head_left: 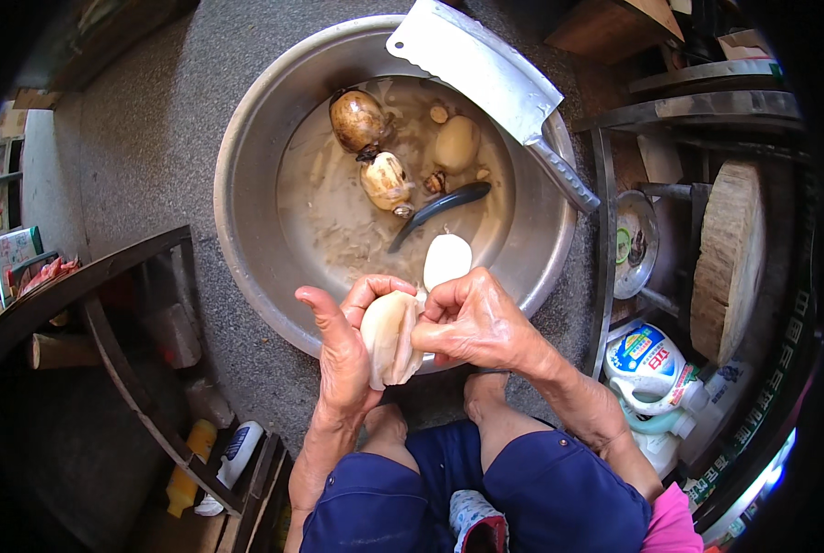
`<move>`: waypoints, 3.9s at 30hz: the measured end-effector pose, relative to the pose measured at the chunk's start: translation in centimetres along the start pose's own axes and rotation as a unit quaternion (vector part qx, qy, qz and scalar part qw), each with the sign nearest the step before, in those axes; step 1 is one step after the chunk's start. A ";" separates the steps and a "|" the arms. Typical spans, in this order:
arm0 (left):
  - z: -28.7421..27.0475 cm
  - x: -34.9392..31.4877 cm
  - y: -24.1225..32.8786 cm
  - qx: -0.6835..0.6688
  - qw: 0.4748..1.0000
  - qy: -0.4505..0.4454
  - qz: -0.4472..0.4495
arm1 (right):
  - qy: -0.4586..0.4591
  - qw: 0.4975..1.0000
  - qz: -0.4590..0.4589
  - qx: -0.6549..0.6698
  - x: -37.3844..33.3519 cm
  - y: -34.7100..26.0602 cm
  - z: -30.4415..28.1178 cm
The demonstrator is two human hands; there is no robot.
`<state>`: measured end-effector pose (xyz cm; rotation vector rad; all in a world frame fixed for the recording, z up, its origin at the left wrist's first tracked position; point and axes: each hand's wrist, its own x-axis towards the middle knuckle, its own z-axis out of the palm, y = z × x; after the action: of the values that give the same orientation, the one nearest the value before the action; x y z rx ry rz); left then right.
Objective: The person sits on the floor and peels several root vegetables over a metal basin. They use a peeler to remove the skin and a cleaver to cut off the ends, placing the peeled pieces into the basin.
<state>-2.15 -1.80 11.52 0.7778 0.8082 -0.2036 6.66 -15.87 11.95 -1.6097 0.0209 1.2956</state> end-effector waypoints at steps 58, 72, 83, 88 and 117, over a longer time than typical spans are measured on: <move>-0.1 0.8 0.6 -0.086 0.995 -0.041 0.004 | 0.093 0.910 -0.325 -0.240 -5.2 -3.1 2.0; 0.4 -1.2 1.7 0.087 0.987 -0.085 0.107 | 0.100 0.983 -0.110 0.112 -1.7 -1.3 0.2; -0.1 -1.0 2.1 0.078 0.992 -0.036 0.098 | 0.159 0.932 -0.282 -0.161 -2.5 -1.7 -1.7; 0.0 -0.8 1.7 0.088 0.990 -0.044 0.101 | 0.128 0.863 -0.402 -0.279 -2.8 -2.6 -1.4; -0.6 -1.4 1.4 -0.021 0.995 0.003 0.102 | 0.017 0.978 -0.207 -0.011 -3.4 -2.7 0.3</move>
<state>-2.85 -0.55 13.09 0.8169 0.7306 -0.0014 6.52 -16.24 16.25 -1.5517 -0.2941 0.9481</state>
